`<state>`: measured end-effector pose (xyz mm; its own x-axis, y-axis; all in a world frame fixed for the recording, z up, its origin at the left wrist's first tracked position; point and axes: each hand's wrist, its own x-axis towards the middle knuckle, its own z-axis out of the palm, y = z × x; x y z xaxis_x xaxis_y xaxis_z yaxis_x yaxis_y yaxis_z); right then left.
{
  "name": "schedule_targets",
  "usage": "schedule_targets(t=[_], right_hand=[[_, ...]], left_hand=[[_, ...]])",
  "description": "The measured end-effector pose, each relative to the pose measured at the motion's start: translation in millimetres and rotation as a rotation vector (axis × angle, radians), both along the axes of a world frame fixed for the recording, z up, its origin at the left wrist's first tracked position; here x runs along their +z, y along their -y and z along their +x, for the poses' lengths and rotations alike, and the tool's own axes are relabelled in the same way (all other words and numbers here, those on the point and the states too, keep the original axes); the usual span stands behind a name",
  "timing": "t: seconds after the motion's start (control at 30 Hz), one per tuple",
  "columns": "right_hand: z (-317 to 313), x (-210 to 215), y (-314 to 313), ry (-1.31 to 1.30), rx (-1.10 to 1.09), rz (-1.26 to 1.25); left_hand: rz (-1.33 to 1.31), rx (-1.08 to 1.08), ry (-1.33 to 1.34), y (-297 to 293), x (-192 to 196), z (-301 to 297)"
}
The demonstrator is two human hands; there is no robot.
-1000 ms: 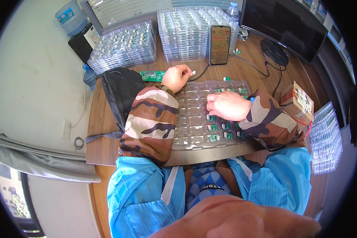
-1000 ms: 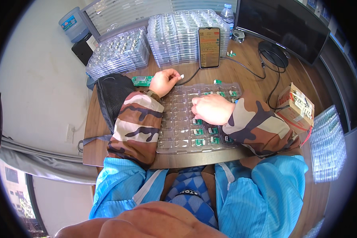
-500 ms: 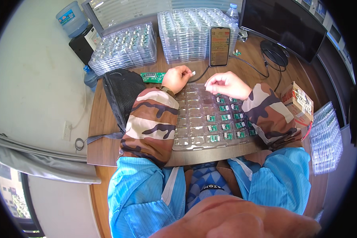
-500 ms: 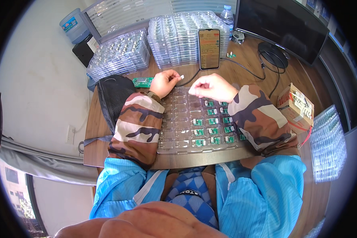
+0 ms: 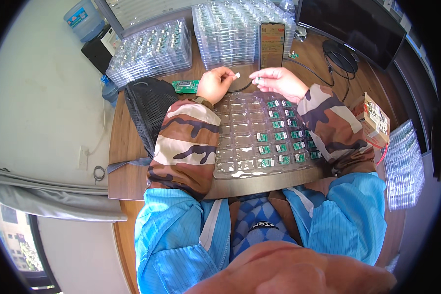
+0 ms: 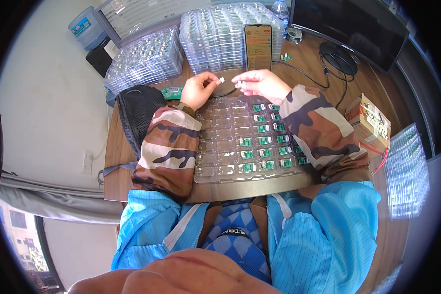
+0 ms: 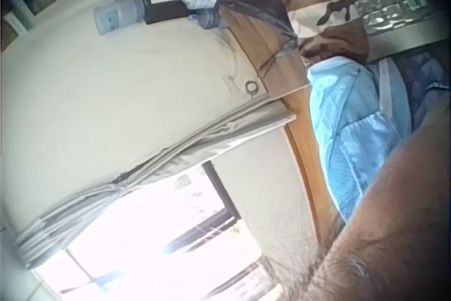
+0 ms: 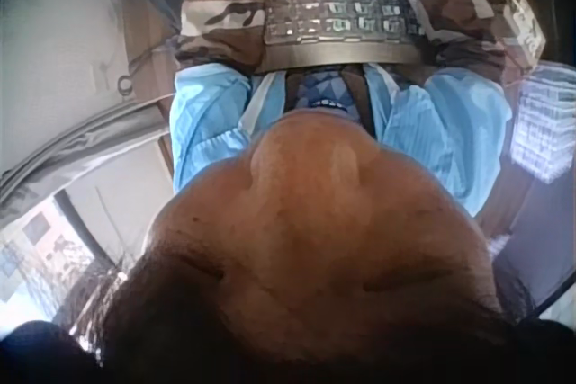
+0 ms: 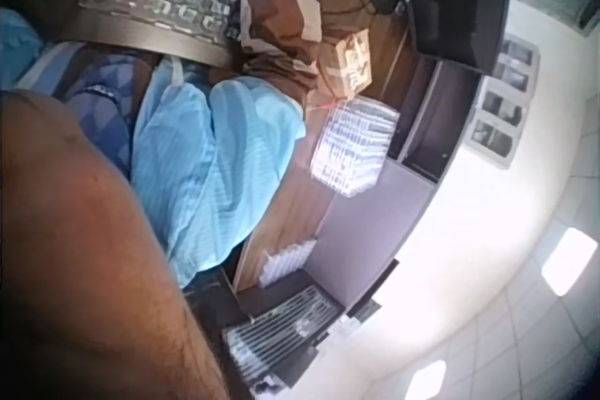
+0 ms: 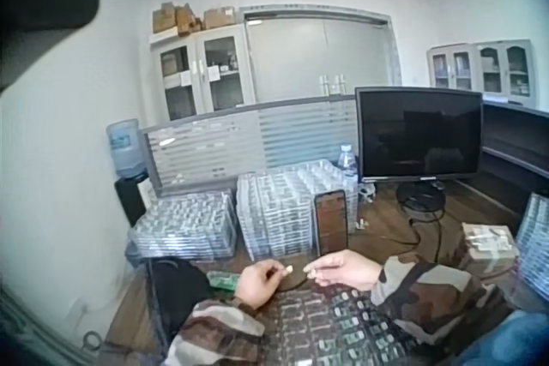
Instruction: The user is picking small electronic components from containers and placing them onto a grid-like circuit board tray.
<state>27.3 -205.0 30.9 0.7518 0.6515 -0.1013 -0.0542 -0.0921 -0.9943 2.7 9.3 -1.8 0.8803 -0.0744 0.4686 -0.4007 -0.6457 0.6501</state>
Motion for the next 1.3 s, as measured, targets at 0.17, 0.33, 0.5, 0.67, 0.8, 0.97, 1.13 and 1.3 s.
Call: schedule_targets(t=[0.17,0.33,0.5,0.67,0.8,0.97,1.13,1.3], right_hand=[[16,-4,-19,0.118,-0.161,0.011],[23,-18,-30,0.153,-0.197,0.082],[21,-24,-41,0.244,-0.194,0.032],[19,-23,-42,0.275,-0.197,0.045],[21,-24,-42,0.324,-0.216,0.024],[21,-27,-42,0.336,-0.202,0.032],[24,-33,-43,0.503,-0.227,-0.006],[22,-36,-46,0.576,-0.248,-0.013]], left_hand=[[-0.173,-0.073,-0.085,1,2,-1],[-0.184,-0.09,-0.099,4,1,-1],[-0.181,-0.085,-0.106,3,2,-3],[-0.204,-0.086,-0.101,3,-1,-1],[-0.2,-0.077,-0.118,3,0,-1],[-0.193,-0.066,-0.127,2,-1,-1],[-0.176,-0.035,-0.137,3,1,-2],[-0.143,-0.001,-0.118,4,1,-3]])
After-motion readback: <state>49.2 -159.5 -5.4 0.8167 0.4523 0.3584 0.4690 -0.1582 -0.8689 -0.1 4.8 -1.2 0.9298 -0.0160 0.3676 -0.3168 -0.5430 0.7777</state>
